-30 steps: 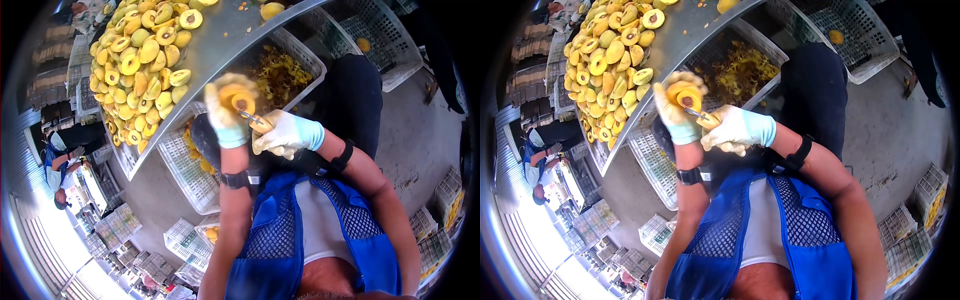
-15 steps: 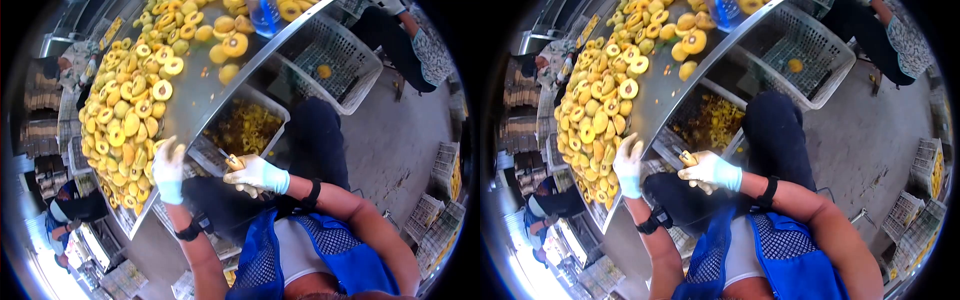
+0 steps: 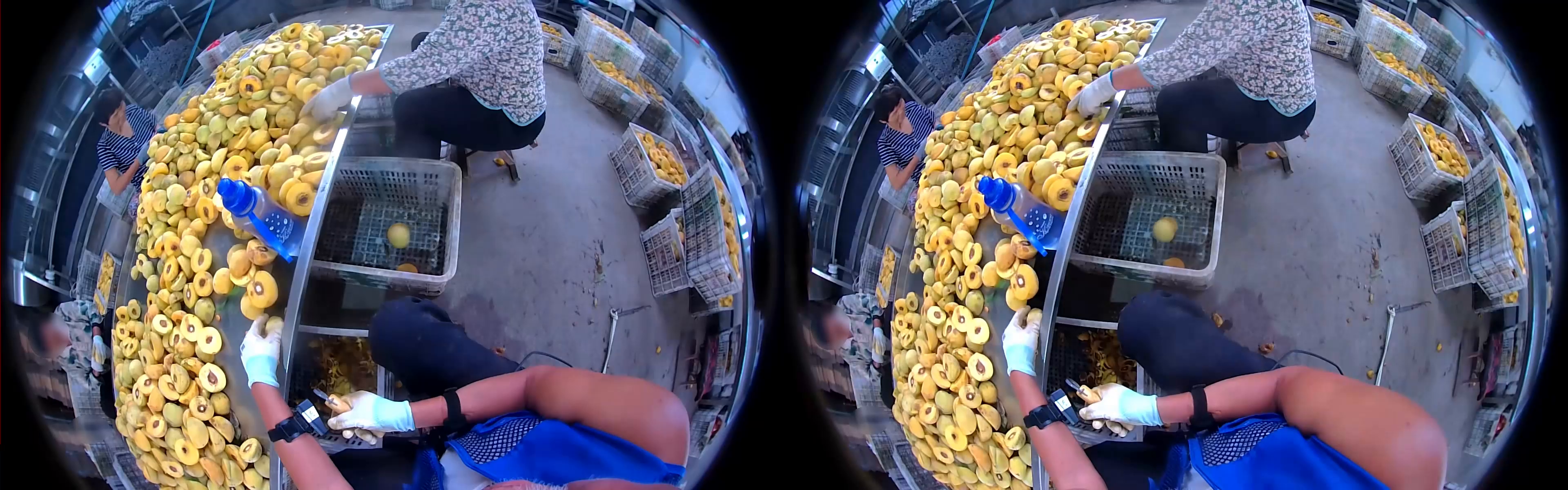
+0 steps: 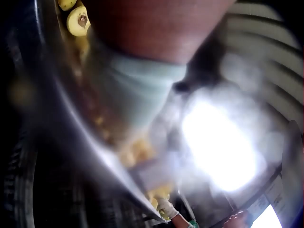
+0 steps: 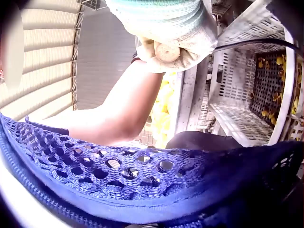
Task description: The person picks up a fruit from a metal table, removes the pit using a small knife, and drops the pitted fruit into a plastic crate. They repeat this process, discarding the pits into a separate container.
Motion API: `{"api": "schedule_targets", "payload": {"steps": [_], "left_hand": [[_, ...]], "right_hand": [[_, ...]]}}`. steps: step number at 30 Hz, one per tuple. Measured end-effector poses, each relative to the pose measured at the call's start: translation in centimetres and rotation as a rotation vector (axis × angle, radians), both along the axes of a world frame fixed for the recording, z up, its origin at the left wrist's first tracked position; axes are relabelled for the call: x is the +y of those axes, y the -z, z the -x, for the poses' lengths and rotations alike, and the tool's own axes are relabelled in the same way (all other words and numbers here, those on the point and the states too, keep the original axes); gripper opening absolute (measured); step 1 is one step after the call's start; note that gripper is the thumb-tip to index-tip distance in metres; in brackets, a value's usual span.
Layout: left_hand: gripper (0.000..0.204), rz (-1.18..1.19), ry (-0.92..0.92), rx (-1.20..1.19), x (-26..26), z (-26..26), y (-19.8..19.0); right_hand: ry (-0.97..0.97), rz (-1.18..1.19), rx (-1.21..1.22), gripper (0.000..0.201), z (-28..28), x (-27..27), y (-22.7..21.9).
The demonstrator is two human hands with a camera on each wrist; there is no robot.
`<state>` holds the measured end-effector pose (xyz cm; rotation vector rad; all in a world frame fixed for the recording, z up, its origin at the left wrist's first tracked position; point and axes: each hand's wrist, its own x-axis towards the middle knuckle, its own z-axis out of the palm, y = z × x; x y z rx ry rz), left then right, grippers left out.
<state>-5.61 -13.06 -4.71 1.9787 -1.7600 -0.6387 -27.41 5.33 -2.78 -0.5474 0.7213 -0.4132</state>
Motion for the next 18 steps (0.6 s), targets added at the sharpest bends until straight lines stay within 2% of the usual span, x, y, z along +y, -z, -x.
{"api": "schedule_targets", "payload": {"steps": [4,7,8,9,10,11,12,13,15,16,17,18], "left_hand": [[0.046,-0.043,-0.054,-0.102,1.5,0.8,-2.3],[0.048,0.133,-0.06,0.168,3.0,-1.5,0.1],[0.052,0.138,-0.149,0.179,4.0,-0.8,-1.2],[0.05,0.257,-0.1,0.249,5.2,-1.7,-0.9],[0.046,0.39,-0.135,0.288,6.6,-2.1,-0.9],[0.051,0.364,-0.23,0.676,8.6,-1.8,-1.5],[0.059,0.366,-0.195,1.11,10.6,-0.2,-3.4],[0.065,0.396,-0.228,1.227,12.0,0.3,-4.1],[0.062,0.324,-0.169,1.56,14.5,-0.5,-3.0],[0.06,0.3,-0.166,1.637,15.8,0.0,-2.9],[0.067,0.262,-0.205,1.656,16.8,0.5,-2.9],[0.065,0.237,-0.283,1.688,17.9,1.3,-2.8]], "right_hand": [[0.0,0.041,0.024,0.031,-0.1,0.2,-0.9],[0.081,0.094,0.026,0.027,-0.4,0.9,0.0],[0.078,0.103,0.069,0.024,0.5,0.5,-1.5],[0.04,0.164,0.12,0.022,0.7,0.2,-1.5],[0.089,0.145,0.041,0.021,0.9,0.3,-1.5],[0.05,0.228,0.126,0.02,1.3,0.1,-2.1],[0.082,0.274,0.095,0.019,0.8,0.4,-0.9],[0.028,0.307,0.146,0.021,1.3,-0.1,-2.2],[0.034,0.262,0.07,0.022,0.8,-0.3,-2.5],[0.025,0.265,0.041,0.022,0.6,-0.2,-2.1],[0.044,0.344,0.09,0.022,-0.2,0.1,-1.5],[-0.002,0.367,0.132,0.024,-0.2,0.2,-1.1]]}}
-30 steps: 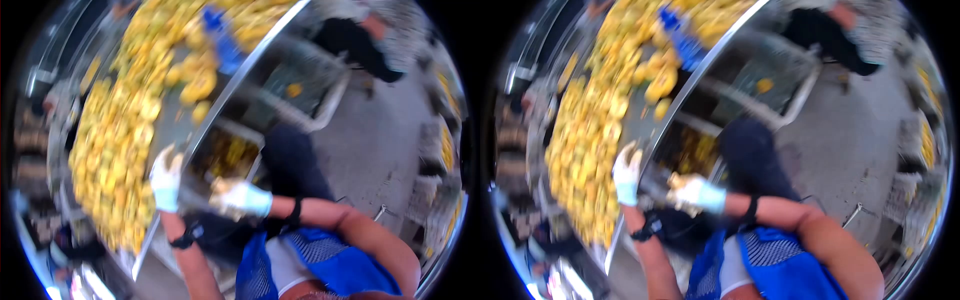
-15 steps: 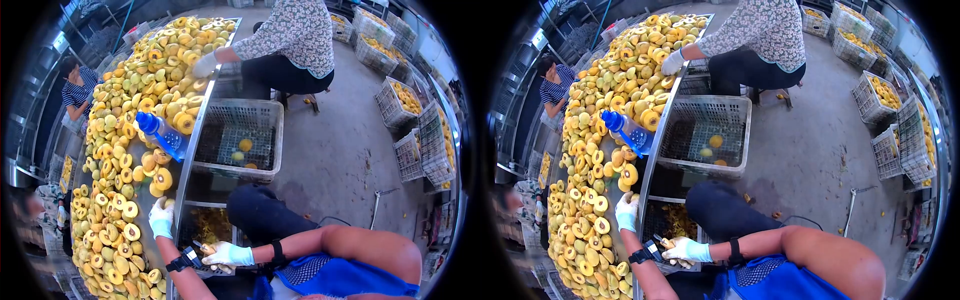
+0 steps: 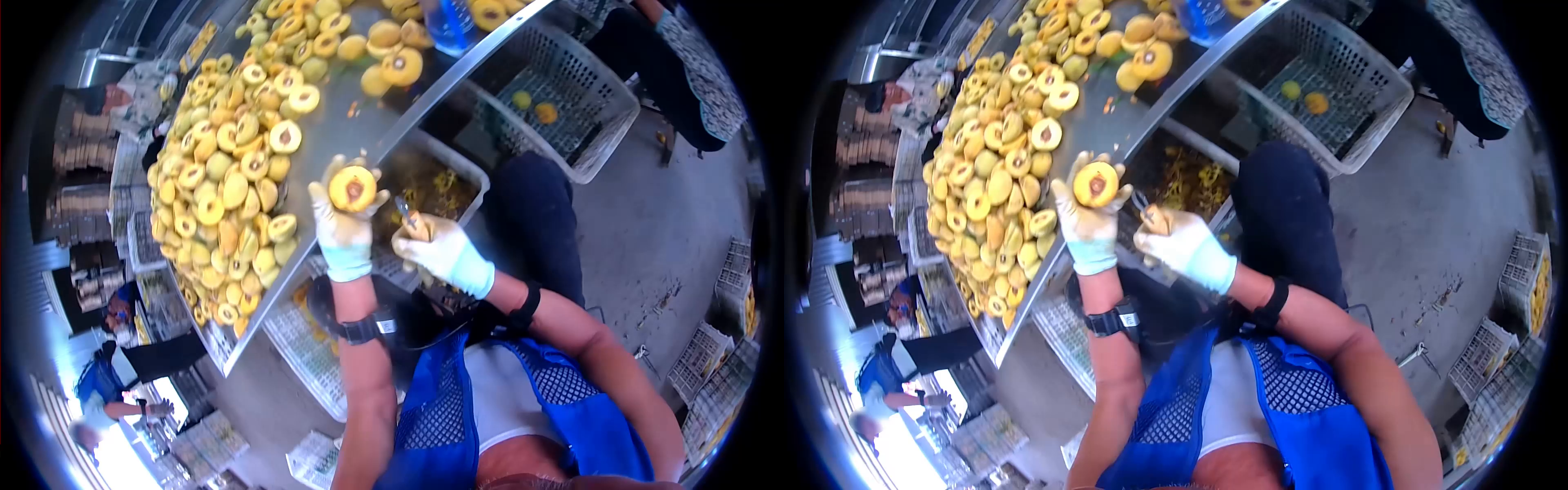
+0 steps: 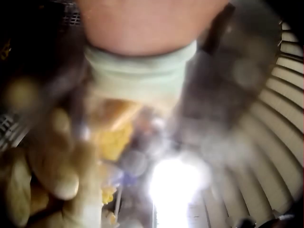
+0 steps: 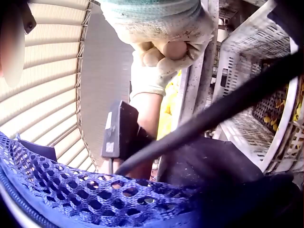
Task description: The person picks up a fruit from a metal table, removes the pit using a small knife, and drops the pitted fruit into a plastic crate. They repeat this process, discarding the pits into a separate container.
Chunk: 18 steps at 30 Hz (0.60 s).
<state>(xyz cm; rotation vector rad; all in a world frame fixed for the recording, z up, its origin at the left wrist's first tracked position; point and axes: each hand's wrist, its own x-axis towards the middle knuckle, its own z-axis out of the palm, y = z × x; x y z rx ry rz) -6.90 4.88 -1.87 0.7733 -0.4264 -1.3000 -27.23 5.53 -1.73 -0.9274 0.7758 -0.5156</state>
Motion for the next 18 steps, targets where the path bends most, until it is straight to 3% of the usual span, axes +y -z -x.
{"api": "schedule_targets", "payload": {"steps": [2,5,13,17,18], "left_hand": [[0.061,-0.033,-0.009,0.085,1.4,1.0,0.5],[0.06,-0.085,-0.125,0.002,2.6,2.5,0.8],[0.049,-0.063,-0.185,-0.154,3.7,5.2,0.3],[0.04,-0.07,-0.278,-0.473,4.0,6.6,-0.3],[0.038,-0.103,-0.31,-0.448,4.1,7.1,-0.6]], "right_hand": [[-0.029,0.128,0.148,0.03,0.0,0.0,-0.6],[-0.016,0.225,0.193,0.035,-0.4,0.3,0.2],[0.018,0.663,0.367,0.036,-0.8,0.8,1.8],[-0.038,0.708,0.353,0.032,-0.6,0.8,1.8],[-0.061,0.681,0.333,0.031,-0.6,0.8,1.8]]}}
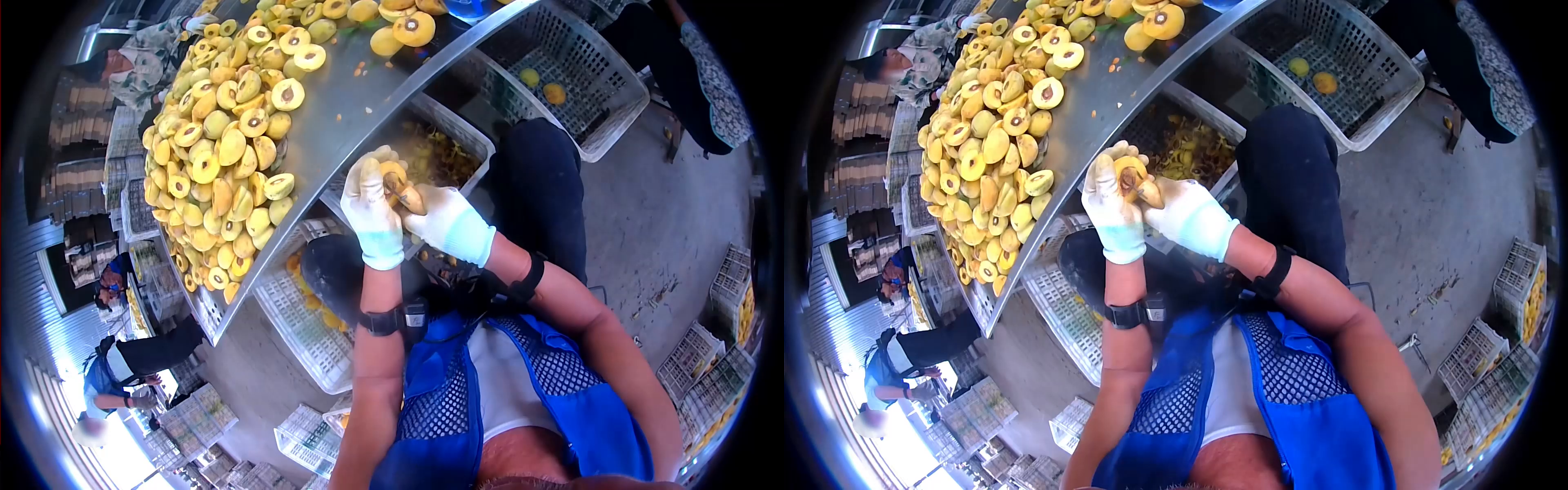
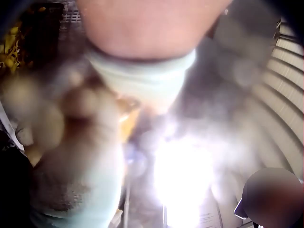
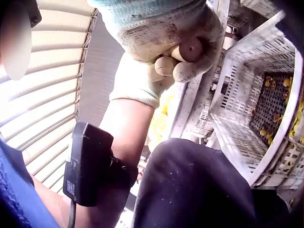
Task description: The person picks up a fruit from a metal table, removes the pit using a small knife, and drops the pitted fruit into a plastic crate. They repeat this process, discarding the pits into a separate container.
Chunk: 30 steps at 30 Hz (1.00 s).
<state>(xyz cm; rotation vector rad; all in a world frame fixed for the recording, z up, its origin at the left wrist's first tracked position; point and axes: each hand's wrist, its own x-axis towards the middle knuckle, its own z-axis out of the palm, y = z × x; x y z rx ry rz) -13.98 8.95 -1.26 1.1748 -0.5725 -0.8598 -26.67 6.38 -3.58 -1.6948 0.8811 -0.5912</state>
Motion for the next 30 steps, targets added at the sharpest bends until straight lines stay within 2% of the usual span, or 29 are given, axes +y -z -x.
{"api": "schedule_targets", "payload": {"steps": [3,4,6,8,9,13,16,19,21,25,27,29,30], "left_hand": [[0.04,-0.076,-0.048,-0.177,0.0,0.1,0.3],[0.04,-0.102,-0.029,-0.16,0.1,0.0,0.2],[0.04,-0.155,0.01,-0.127,0.5,-0.5,-0.2],[0.041,-0.174,0.147,-0.194,0.6,-1.7,-0.4],[0.041,-0.185,0.215,-0.227,0.7,-2.1,-0.5],[0.045,-0.193,0.227,-0.088,0.8,-2.0,-0.2],[0.052,0.001,0.321,0.259,1.0,-2.0,1.1],[0.053,0.185,0.259,0.55,1.0,-1.7,1.5],[0.047,0.192,0.153,0.57,1.2,-2.4,1.0],[0.043,0.225,0.072,0.637,3.2,-4.9,-1.2],[0.036,0.242,-0.081,0.535,5.5,-9.3,-1.0],[0.034,-0.028,-0.372,-0.134,8.1,-11.4,-2.8],[0.034,-0.329,-0.366,-0.616,9.7,-13.7,-3.8]], "right_hand": [[-0.077,-0.107,-0.036,0.029,0.2,-0.1,-0.1],[-0.105,-0.144,-0.047,0.028,0.3,-0.1,-0.1],[-0.198,-0.407,-0.039,0.026,0.9,-0.7,-2.3],[-0.316,-0.684,0.003,0.021,1.1,-1.2,-2.6],[-0.337,-0.709,-0.035,0.02,1.0,-1.0,-2.2],[-0.411,-0.794,-0.115,0.019,1.1,-0.9,-1.5],[-0.46,-0.905,-0.157,0.021,1.4,-0.8,-1.6],[-0.47,-0.975,-0.225,0.023,1.5,-0.5,-2.0],[-0.496,-0.989,-0.243,0.023,1.3,-0.4,-2.5],[-0.626,-1.0,-0.26,0.019,1.1,-0.2,-3.6],[-0.587,-1.078,-0.346,0.02,1.4,-0.4,-3.4],[-0.469,-0.71,-0.056,0.022,0.9,-0.4,-3.3],[-0.44,-0.647,0.094,0.024,0.5,-0.3,-3.2]]}}
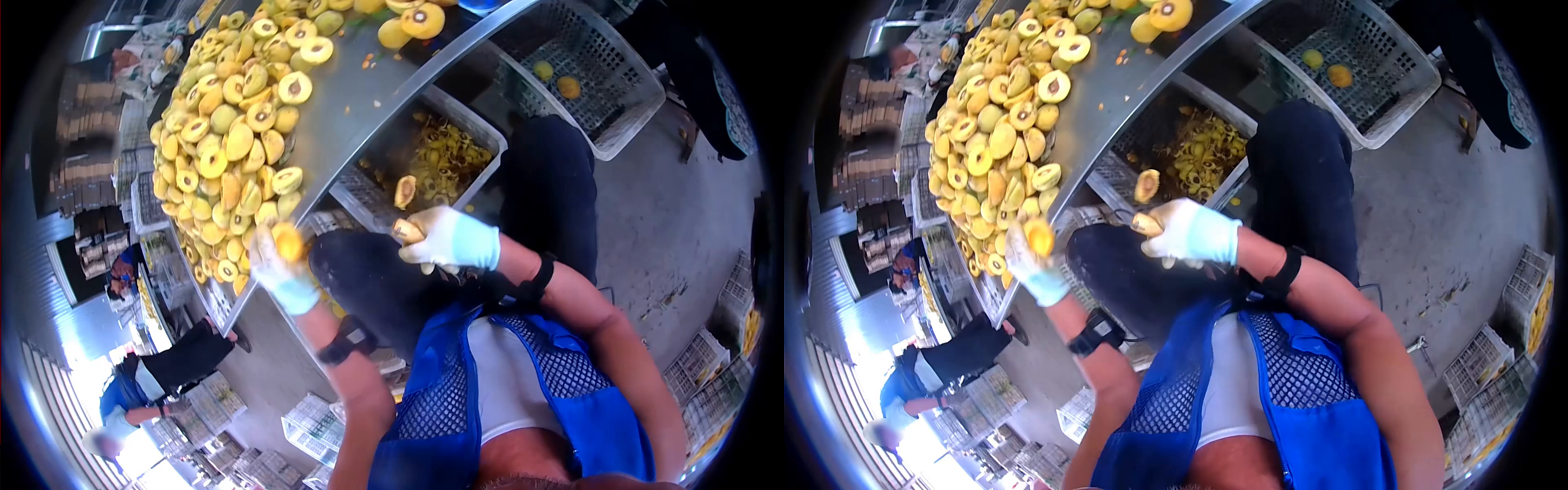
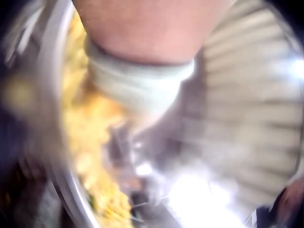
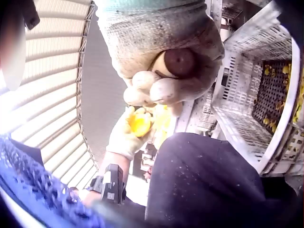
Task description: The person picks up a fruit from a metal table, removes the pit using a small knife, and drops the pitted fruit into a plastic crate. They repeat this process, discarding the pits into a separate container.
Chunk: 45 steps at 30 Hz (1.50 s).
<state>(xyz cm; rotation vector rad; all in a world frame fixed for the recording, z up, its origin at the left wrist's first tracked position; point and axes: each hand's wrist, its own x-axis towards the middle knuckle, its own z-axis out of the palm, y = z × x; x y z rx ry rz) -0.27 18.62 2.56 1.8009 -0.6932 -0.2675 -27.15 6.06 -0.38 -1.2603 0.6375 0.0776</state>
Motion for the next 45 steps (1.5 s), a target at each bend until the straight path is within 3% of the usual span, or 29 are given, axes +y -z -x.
{"api": "schedule_targets", "payload": {"steps": [1,3,4,7,8,12,15,16,17,19,22,25,26,30,34,35,38,41,43,45], "left_hand": [[0.035,-0.371,-0.023,-0.425,1.2,-2.3,-0.9],[0.035,-0.696,-0.001,-0.602,2.5,-3.9,-1.7],[0.034,-0.515,0.026,-0.466,2.7,-5.4,-0.7],[0.034,-0.541,0.181,-0.509,-3.0,-1.9,-3.9],[0.032,-0.537,0.282,-0.653,-4.9,-2.1,-3.4],[0.037,-0.422,0.544,-0.669,-15.6,0.2,-1.5],[0.046,-0.323,0.659,-0.6,-24.1,1.8,1.6],[0.052,-0.32,0.693,-0.717,-26.3,3.1,1.6],[0.055,-0.332,0.707,-0.653,-28.3,5.1,0.9],[0.058,-0.218,0.753,-0.764,-32.1,6.2,2.3],[0.068,-0.25,0.748,-0.781,-36.1,8.1,2.8],[0.076,-0.452,0.8,-0.676,-37.6,9.2,2.4],[0.078,-0.471,0.86,-0.632,-38.0,9.1,2.5],[0.065,-0.452,0.718,-0.469,-37.6,8.9,3.3],[0.056,-0.299,0.522,-0.591,-34.3,8.3,3.9],[0.056,-0.277,0.532,-0.352,-33.2,8.2,3.5],[0.057,-0.087,0.584,-0.126,-27.2,9.2,0.7],[0.055,-0.01,0.635,0.103,-21.6,9.4,0.4],[0.054,-0.028,0.566,0.154,-18.3,10.9,-0.1],[0.05,0.007,0.555,0.065,-15.7,10.6,1.7]], "right_hand": [[-0.005,-0.082,0.025,0.025,0.0,-0.1,-0.4],[-0.006,-0.1,-0.033,0.027,0.1,-0.2,-0.6],[0.012,-0.111,-0.011,0.027,-0.1,-0.2,-0.5],[0.05,-0.12,-0.011,0.027,-0.3,-0.3,-0.4],[0.085,-0.141,-0.036,0.026,-0.2,-0.5,-1.0],[0.356,-0.225,-0.15,0.022,-0.2,-0.4,-0.1],[0.569,-0.295,-0.184,0.022,-0.1,-0.8,0.7],[0.613,-0.294,-0.197,0.022,0.2,-1.1,0.4],[0.653,-0.308,-0.2,0.022,0.2,-1.4,0.5],[0.73,-0.336,-0.206,0.02,0.3,-1.7,0.7],[0.777,-0.34,-0.223,0.019,0.5,-2.1,0.7],[0.787,-0.352,-0.226,0.018,0.8,-2.5,0.5],[0.791,-0.359,-0.234,0.019,0.9,-2.6,0.5],[0.798,-0.351,-0.246,0.02,1.1,-2.6,0.2],[0.791,-0.315,-0.26,0.019,1.3,-2.5,0.1],[0.807,-0.308,-0.274,0.018,1.3,-2.5,0.0],[0.817,-0.286,-0.28,0.015,1.6,-2.5,-0.6],[0.809,-0.207,-0.262,0.015,1.5,-2.6,-0.8],[0.756,-0.074,-0.168,0.02,1.1,-2.4,-0.2],[0.749,0.175,-0.11,0.032,0.2,-1.6,2.5]]}}
